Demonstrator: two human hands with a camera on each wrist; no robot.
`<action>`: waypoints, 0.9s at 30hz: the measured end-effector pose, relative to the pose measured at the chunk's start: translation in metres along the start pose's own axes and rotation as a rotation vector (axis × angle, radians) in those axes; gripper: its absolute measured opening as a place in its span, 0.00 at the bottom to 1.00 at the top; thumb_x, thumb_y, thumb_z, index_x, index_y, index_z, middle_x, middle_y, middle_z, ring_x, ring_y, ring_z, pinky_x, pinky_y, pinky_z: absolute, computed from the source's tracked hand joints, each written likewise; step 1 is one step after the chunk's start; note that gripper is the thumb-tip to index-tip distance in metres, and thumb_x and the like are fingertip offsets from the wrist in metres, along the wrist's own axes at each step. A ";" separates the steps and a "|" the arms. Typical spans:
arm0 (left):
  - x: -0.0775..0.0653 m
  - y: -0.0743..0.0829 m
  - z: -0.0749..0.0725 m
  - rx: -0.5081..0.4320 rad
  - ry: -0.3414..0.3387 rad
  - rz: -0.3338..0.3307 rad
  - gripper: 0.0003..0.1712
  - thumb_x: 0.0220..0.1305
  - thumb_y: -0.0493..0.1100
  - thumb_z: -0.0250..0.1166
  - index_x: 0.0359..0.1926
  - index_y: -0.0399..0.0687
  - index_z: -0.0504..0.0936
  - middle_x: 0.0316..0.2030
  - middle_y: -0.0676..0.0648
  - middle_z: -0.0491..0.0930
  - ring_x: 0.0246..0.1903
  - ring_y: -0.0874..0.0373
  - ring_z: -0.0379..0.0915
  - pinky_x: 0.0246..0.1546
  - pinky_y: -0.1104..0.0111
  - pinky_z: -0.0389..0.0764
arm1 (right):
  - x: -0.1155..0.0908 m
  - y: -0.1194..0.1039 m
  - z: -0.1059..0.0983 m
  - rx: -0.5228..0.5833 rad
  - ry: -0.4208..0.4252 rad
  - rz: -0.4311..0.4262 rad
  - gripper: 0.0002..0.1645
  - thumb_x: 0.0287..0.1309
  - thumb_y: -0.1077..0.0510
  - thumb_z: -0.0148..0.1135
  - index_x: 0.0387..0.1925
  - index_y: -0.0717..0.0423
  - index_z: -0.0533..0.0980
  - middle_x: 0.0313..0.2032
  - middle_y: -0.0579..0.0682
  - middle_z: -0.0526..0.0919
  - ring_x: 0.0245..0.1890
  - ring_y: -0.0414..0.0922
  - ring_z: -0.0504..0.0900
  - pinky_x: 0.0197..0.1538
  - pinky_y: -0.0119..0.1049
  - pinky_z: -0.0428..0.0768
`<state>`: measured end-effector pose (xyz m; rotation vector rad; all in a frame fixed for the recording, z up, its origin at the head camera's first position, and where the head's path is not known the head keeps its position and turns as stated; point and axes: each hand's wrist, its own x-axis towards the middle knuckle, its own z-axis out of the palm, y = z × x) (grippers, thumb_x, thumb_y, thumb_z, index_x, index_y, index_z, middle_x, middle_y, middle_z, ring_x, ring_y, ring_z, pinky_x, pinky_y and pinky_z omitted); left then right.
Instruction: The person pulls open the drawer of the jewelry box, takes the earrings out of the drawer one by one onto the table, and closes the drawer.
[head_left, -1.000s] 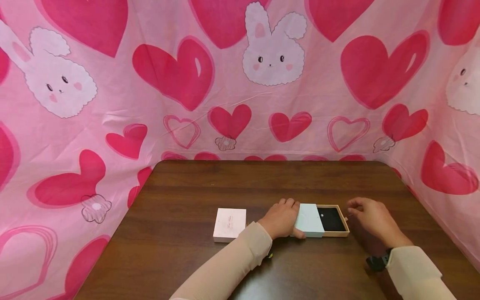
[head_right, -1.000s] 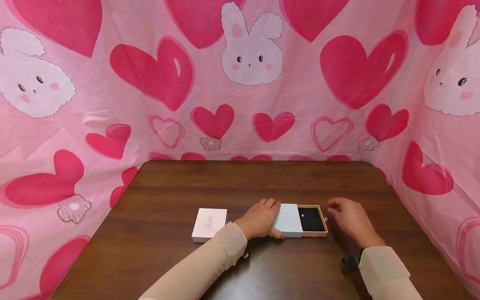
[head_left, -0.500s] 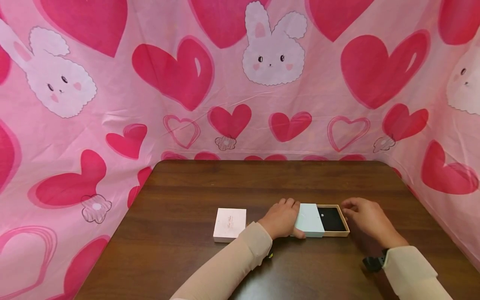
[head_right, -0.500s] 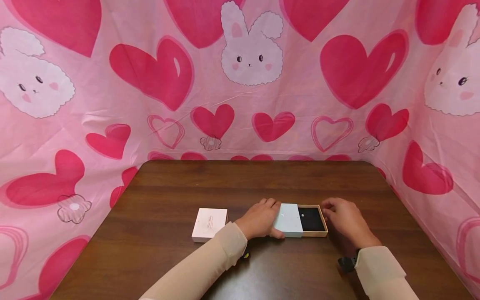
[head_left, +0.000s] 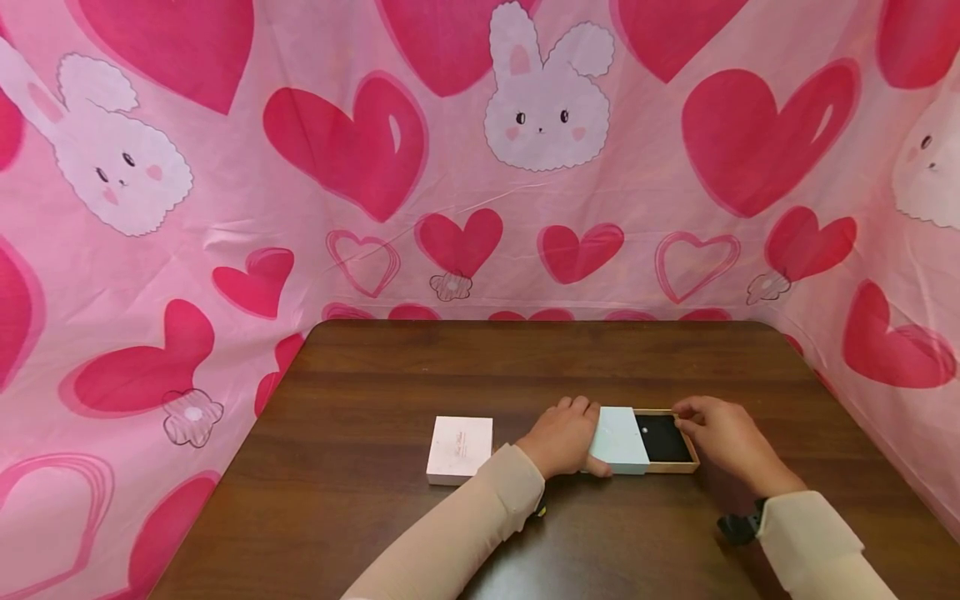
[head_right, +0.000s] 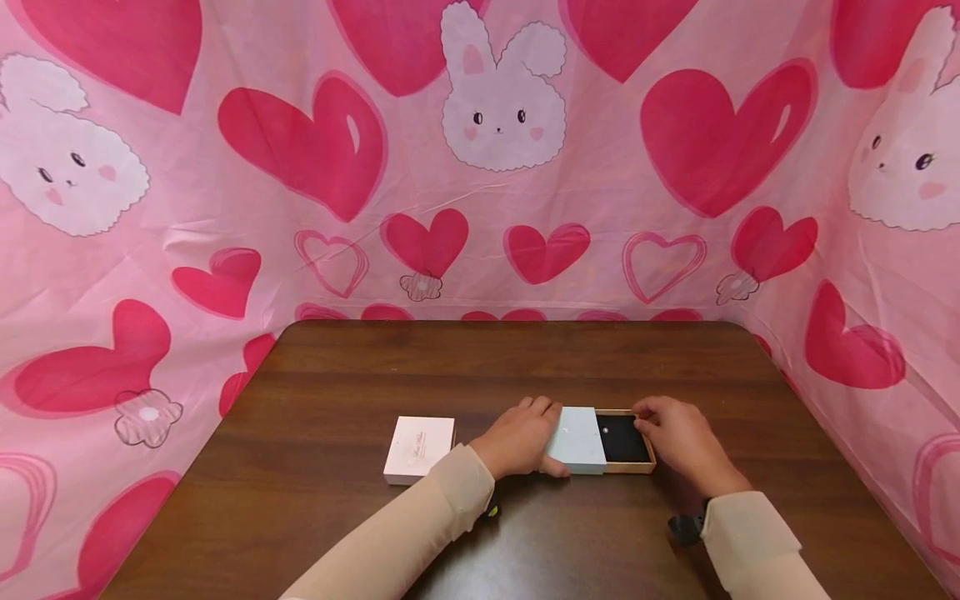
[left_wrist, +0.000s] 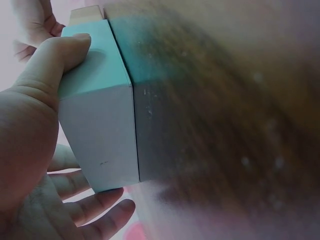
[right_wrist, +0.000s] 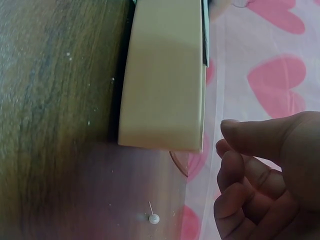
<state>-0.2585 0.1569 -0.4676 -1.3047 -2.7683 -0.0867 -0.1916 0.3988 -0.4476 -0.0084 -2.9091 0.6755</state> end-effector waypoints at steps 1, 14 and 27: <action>0.000 0.000 0.000 -0.002 0.001 -0.001 0.57 0.33 0.78 0.58 0.60 0.46 0.64 0.50 0.53 0.65 0.46 0.58 0.61 0.47 0.67 0.67 | 0.000 0.000 0.001 -0.002 0.005 -0.006 0.10 0.51 0.58 0.62 0.37 0.54 0.78 0.34 0.51 0.80 0.33 0.47 0.75 0.35 0.47 0.73; 0.001 -0.001 0.002 -0.018 -0.008 -0.004 0.57 0.33 0.78 0.59 0.60 0.47 0.64 0.51 0.53 0.65 0.46 0.58 0.60 0.47 0.67 0.66 | 0.000 -0.009 0.006 0.012 -0.044 0.034 0.11 0.51 0.58 0.62 0.39 0.54 0.78 0.34 0.50 0.79 0.32 0.46 0.74 0.37 0.46 0.72; 0.001 0.000 0.002 -0.020 -0.016 -0.006 0.57 0.33 0.78 0.59 0.60 0.47 0.64 0.51 0.53 0.65 0.46 0.58 0.60 0.47 0.67 0.66 | 0.002 -0.016 0.012 0.000 -0.083 -0.003 0.12 0.51 0.59 0.62 0.40 0.52 0.78 0.36 0.50 0.79 0.34 0.46 0.74 0.40 0.50 0.72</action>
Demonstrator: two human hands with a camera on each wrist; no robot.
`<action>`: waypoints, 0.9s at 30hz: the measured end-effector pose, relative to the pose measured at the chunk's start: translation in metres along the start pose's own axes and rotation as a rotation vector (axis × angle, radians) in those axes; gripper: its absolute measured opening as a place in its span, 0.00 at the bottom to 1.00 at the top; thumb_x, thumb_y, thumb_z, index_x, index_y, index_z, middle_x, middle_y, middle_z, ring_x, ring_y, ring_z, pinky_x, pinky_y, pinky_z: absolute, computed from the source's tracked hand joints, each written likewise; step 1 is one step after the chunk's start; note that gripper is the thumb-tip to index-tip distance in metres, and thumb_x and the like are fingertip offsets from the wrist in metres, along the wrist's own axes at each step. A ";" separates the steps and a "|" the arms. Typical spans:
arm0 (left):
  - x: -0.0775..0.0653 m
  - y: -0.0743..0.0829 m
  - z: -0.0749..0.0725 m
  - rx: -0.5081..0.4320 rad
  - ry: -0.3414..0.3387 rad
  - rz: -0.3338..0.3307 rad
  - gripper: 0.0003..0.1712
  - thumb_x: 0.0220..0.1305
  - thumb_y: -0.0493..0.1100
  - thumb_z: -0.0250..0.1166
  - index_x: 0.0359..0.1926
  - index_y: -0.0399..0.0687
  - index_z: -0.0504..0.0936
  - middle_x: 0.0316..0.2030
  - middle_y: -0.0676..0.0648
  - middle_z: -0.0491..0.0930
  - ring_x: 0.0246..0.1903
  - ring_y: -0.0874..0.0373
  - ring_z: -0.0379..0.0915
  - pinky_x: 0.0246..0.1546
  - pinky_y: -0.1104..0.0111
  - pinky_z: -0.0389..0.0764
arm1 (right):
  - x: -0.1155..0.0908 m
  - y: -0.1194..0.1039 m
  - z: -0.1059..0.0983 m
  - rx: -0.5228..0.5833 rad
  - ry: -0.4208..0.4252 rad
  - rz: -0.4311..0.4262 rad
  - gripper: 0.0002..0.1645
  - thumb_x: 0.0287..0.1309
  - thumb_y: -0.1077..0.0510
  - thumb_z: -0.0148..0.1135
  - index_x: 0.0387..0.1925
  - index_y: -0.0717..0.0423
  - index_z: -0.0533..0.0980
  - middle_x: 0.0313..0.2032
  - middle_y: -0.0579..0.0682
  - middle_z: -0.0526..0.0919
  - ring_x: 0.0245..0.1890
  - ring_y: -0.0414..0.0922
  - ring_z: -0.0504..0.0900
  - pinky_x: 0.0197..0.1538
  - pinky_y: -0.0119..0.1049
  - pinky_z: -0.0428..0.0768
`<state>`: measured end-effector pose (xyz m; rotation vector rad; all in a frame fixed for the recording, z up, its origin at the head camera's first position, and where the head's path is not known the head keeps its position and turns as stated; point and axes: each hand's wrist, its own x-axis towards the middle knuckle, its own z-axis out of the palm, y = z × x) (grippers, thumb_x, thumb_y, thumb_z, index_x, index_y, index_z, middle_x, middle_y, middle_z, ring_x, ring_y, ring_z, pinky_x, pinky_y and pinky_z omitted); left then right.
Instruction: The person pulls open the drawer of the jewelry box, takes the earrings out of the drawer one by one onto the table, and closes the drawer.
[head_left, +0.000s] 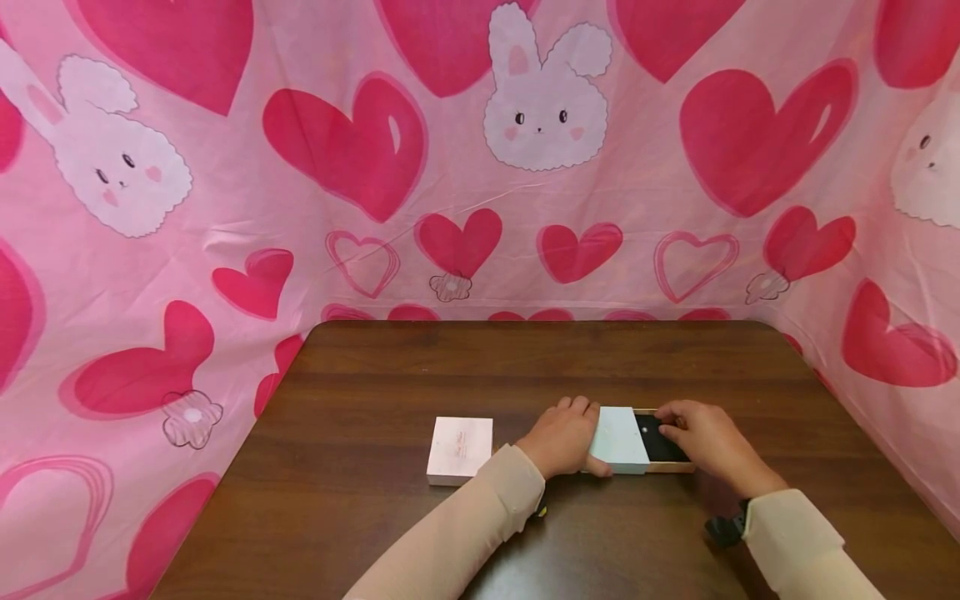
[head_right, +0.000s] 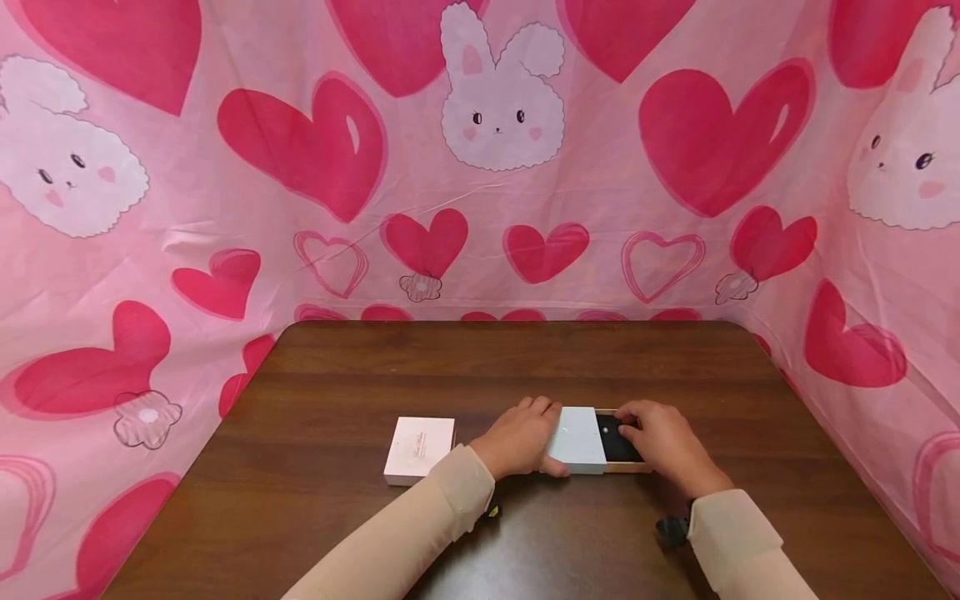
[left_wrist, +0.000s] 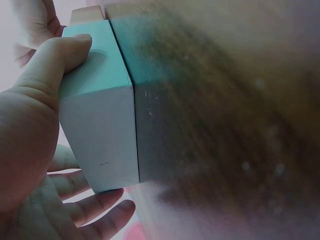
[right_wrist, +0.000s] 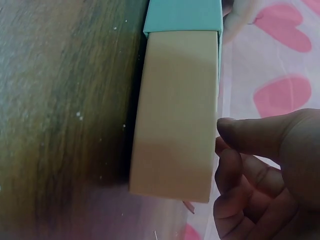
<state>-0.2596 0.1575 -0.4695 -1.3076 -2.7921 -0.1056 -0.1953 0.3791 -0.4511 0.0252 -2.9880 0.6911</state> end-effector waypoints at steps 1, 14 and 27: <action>0.000 0.000 0.000 -0.001 -0.002 -0.001 0.57 0.33 0.78 0.59 0.60 0.47 0.64 0.51 0.53 0.65 0.46 0.58 0.60 0.47 0.67 0.66 | 0.000 -0.001 0.000 0.000 -0.004 -0.001 0.12 0.51 0.59 0.62 0.41 0.53 0.78 0.36 0.50 0.79 0.34 0.47 0.74 0.41 0.50 0.72; 0.000 -0.001 -0.001 0.000 0.007 0.004 0.58 0.32 0.78 0.59 0.60 0.47 0.64 0.50 0.52 0.65 0.46 0.58 0.61 0.47 0.67 0.66 | 0.005 -0.005 0.005 -0.009 0.002 -0.028 0.11 0.50 0.59 0.63 0.39 0.53 0.78 0.37 0.50 0.79 0.37 0.49 0.76 0.43 0.51 0.71; 0.002 -0.001 0.001 -0.004 0.003 0.004 0.58 0.32 0.78 0.58 0.60 0.47 0.64 0.50 0.53 0.65 0.46 0.58 0.61 0.47 0.67 0.66 | 0.007 -0.009 0.009 -0.002 -0.005 -0.050 0.13 0.49 0.59 0.64 0.39 0.53 0.79 0.36 0.49 0.79 0.34 0.45 0.75 0.40 0.47 0.74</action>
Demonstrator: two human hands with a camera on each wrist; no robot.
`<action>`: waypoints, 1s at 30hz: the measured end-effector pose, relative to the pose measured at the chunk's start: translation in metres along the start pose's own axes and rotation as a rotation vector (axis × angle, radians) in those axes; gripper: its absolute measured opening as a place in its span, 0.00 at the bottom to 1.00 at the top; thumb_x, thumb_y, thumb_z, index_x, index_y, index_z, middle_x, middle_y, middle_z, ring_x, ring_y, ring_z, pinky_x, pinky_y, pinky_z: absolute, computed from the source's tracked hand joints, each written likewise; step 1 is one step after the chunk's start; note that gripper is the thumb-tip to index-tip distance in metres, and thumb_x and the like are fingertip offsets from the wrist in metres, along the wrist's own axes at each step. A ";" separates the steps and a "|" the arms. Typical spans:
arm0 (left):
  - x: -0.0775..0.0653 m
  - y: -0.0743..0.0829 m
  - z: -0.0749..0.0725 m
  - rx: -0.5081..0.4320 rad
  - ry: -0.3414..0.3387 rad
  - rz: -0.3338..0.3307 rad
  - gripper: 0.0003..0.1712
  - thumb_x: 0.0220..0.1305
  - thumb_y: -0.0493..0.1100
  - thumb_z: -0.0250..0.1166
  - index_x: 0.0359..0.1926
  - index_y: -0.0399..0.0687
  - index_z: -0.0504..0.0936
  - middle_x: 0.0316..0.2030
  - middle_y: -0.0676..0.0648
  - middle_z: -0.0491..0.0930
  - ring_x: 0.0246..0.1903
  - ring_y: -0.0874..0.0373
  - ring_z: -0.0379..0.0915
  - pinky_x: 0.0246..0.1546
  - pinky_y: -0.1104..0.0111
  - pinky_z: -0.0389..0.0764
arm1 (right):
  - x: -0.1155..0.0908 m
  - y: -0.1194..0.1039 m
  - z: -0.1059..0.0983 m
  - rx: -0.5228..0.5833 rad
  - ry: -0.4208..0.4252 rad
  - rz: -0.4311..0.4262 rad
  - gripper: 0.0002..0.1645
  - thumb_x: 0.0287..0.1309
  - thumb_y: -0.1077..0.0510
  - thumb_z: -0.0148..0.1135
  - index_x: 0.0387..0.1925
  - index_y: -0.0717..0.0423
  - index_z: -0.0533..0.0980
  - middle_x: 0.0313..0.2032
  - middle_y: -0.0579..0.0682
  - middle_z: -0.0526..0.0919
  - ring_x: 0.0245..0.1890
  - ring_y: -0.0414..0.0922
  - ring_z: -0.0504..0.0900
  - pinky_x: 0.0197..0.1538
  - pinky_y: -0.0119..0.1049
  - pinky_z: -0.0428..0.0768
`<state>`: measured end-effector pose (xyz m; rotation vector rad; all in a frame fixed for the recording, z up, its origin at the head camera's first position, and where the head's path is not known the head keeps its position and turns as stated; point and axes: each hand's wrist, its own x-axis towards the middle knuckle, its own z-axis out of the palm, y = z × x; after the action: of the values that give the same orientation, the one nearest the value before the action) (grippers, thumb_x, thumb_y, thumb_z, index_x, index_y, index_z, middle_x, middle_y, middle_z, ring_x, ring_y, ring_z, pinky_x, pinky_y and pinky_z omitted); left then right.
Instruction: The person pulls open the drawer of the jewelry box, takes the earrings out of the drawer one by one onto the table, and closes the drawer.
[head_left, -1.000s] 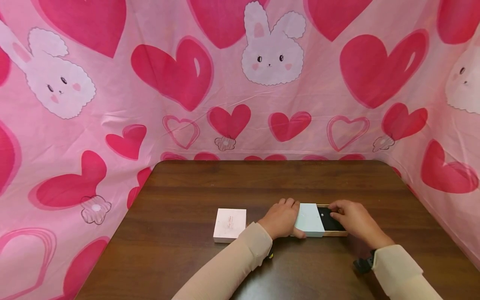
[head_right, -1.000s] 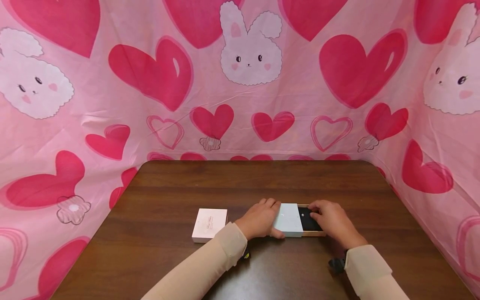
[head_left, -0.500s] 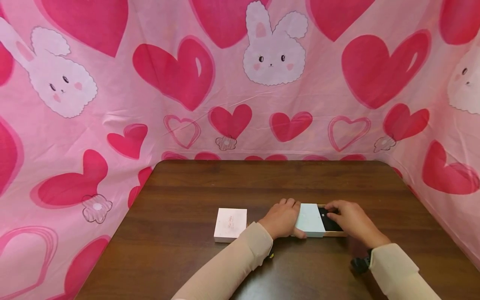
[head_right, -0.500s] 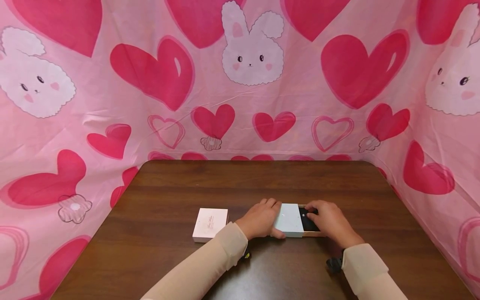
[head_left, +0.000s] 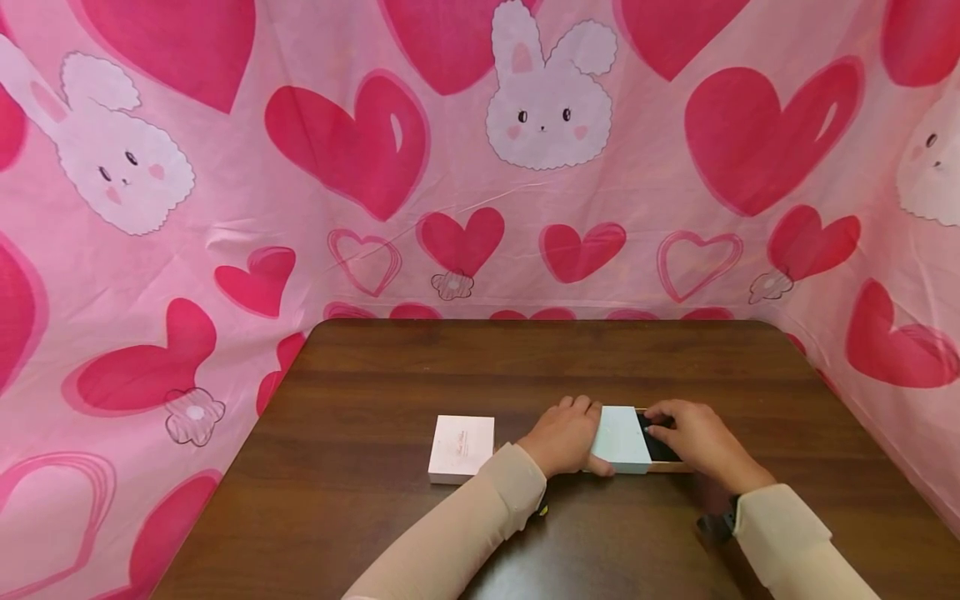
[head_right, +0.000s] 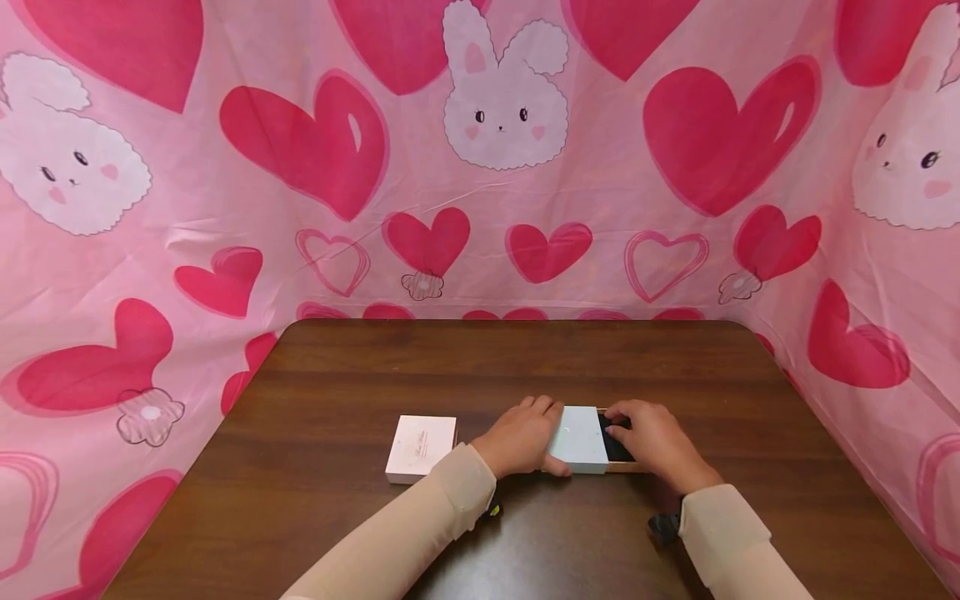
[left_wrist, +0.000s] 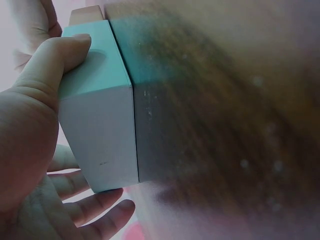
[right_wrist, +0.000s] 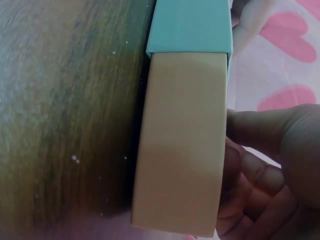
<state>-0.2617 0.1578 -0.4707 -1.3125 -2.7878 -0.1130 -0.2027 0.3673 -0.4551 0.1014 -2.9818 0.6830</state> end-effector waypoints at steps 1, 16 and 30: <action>0.000 0.000 0.000 0.000 -0.002 0.001 0.58 0.32 0.78 0.58 0.61 0.47 0.64 0.50 0.53 0.65 0.46 0.58 0.61 0.47 0.67 0.66 | 0.000 0.000 0.000 -0.001 -0.003 0.002 0.13 0.49 0.58 0.64 0.40 0.53 0.78 0.36 0.49 0.79 0.34 0.45 0.75 0.40 0.47 0.74; -0.001 0.000 -0.002 -0.002 -0.008 0.007 0.58 0.33 0.78 0.58 0.61 0.47 0.64 0.51 0.52 0.65 0.46 0.58 0.61 0.47 0.67 0.66 | 0.001 0.001 0.003 -0.004 -0.080 0.030 0.16 0.50 0.58 0.63 0.44 0.54 0.78 0.43 0.53 0.78 0.40 0.49 0.75 0.44 0.51 0.72; -0.003 -0.001 0.000 0.001 0.006 0.014 0.58 0.33 0.78 0.59 0.61 0.46 0.64 0.51 0.52 0.65 0.46 0.58 0.61 0.47 0.68 0.67 | 0.003 -0.001 0.007 -0.077 -0.102 0.035 0.15 0.49 0.58 0.64 0.42 0.55 0.79 0.41 0.54 0.78 0.40 0.51 0.75 0.43 0.52 0.71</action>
<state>-0.2606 0.1554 -0.4709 -1.3296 -2.7727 -0.1143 -0.2059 0.3636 -0.4610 0.0810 -3.1102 0.5829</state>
